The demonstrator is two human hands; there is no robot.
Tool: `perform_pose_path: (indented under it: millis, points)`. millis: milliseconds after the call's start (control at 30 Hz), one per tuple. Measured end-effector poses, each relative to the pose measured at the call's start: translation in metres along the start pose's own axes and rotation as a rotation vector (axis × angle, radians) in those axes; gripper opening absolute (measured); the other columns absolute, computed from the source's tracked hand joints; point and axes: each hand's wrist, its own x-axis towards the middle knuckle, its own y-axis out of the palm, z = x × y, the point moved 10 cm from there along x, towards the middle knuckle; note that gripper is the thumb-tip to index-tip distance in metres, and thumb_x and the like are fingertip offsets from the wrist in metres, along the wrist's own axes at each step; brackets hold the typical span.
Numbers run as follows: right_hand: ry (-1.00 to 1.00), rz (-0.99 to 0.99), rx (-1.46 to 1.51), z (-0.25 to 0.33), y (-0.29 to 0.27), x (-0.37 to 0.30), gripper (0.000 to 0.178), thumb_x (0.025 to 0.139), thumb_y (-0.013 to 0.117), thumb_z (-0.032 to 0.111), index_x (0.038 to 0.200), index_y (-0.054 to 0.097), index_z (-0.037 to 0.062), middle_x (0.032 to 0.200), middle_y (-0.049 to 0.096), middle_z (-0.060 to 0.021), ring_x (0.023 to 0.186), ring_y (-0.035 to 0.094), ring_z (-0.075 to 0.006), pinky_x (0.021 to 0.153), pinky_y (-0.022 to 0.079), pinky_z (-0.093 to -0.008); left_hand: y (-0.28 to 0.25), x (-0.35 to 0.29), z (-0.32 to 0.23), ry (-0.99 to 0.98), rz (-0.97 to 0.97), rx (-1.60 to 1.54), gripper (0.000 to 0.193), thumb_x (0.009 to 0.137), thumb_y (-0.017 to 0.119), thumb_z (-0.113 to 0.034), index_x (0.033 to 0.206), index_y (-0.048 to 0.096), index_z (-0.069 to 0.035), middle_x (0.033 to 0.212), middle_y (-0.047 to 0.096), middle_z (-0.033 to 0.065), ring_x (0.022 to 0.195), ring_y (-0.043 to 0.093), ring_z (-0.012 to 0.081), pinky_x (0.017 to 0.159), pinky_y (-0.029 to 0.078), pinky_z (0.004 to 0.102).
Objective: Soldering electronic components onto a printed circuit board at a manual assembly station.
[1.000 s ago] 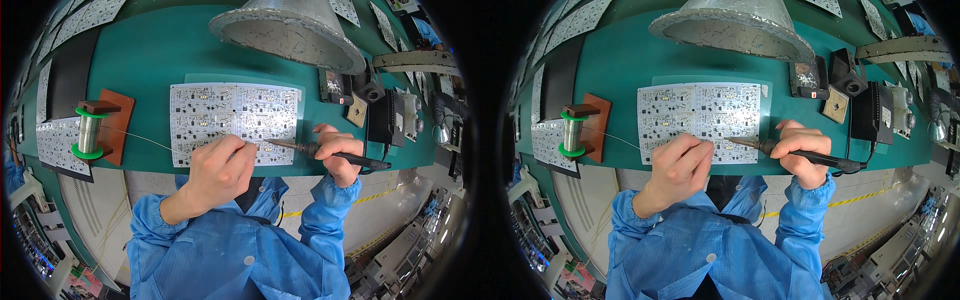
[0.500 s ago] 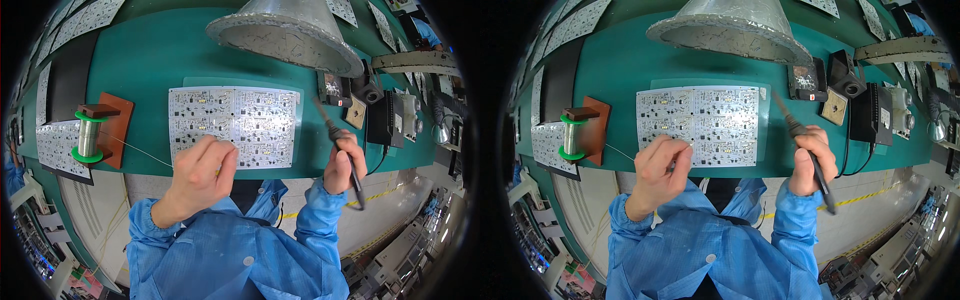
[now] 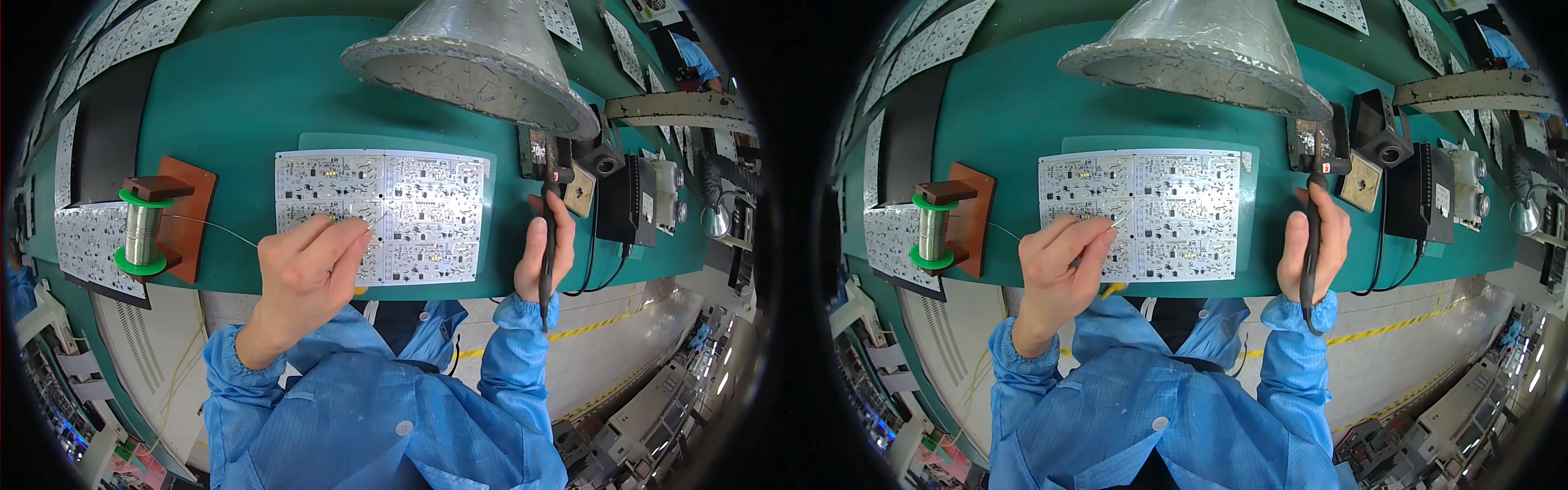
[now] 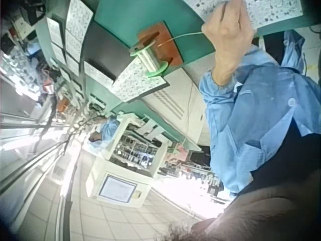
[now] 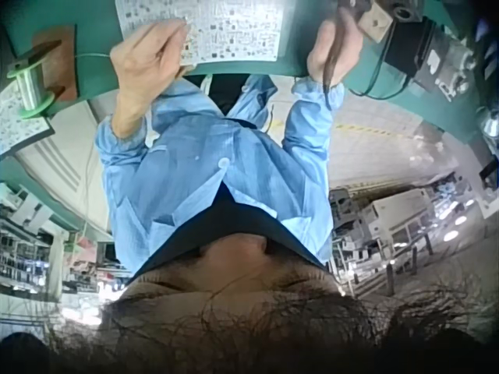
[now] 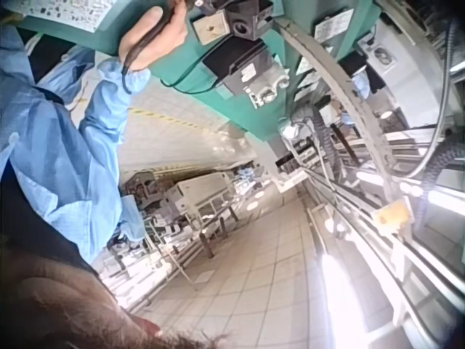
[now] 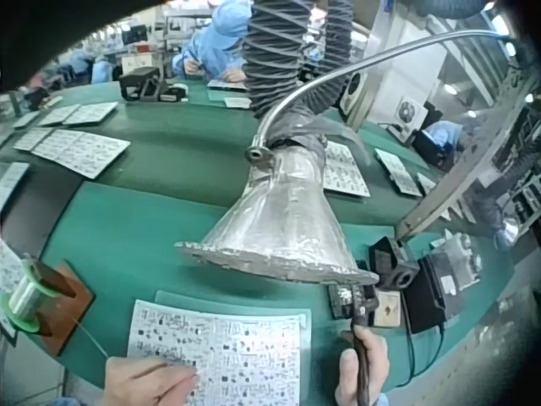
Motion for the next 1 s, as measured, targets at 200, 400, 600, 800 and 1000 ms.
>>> perform_pose_path:
  millis: [200,400,600,800,1000]
  points:
    - [-0.199,0.02,0.261,0.057,-0.014,-0.008,0.026,0.086,0.059,0.022,0.096,0.064,-0.0015,0.071,0.062,-0.0121,0.073,0.056,-0.0245,0.082,0.044,-0.043,0.006,0.007,-0.004,0.078,-0.027,0.018,0.014,0.07,0.071,0.001,0.082,0.067,-0.005,0.068,0.057,0.0038,0.051,0.057,0.018,0.042,0.041,0.0285]
    - [-0.245,0.319,0.367,0.094,0.021,-0.011,0.025,0.078,0.068,0.026,0.079,0.064,0.0009,0.057,0.054,-0.0068,0.06,0.049,-0.0224,0.079,0.041,-0.0465,0.015,0.014,-0.005,0.112,-0.017,0.019,0.012,0.07,0.069,0.0,0.079,0.066,-0.006,0.073,0.057,0.0029,0.052,0.057,0.018,0.043,0.043,0.0283]
    - [-0.223,0.365,0.363,0.102,0.036,-0.005,0.014,0.074,0.069,0.017,0.077,0.066,0.0037,0.058,0.054,-0.0053,0.059,0.05,-0.0207,0.079,0.043,-0.044,0.018,0.015,-0.004,0.125,-0.001,0.08,0.01,0.07,0.068,-0.001,0.077,0.065,-0.007,0.073,0.056,0.0023,0.051,0.056,0.0181,0.041,0.042,0.0293]
    - [-0.222,0.376,0.35,0.103,0.04,-0.005,0.008,0.07,0.069,0.007,0.077,0.068,0.0067,0.059,0.055,-0.0039,0.058,0.051,-0.0204,0.08,0.045,-0.0426,0.019,0.014,-0.003,0.134,0.002,0.089,0.01,0.07,0.068,-0.001,0.077,0.065,-0.007,0.072,0.055,0.0024,0.05,0.056,0.018,0.039,0.041,0.0297]
    - [-0.226,0.368,0.361,0.103,0.04,-0.004,0.007,0.07,0.069,0.008,0.076,0.068,0.0063,0.058,0.055,-0.0038,0.057,0.051,-0.02,0.079,0.044,-0.0423,0.02,0.014,-0.005,0.135,0.012,0.108,0.01,0.07,0.068,0.0,0.078,0.065,-0.006,0.071,0.055,0.0026,0.051,0.056,0.0178,0.041,0.042,0.0302]
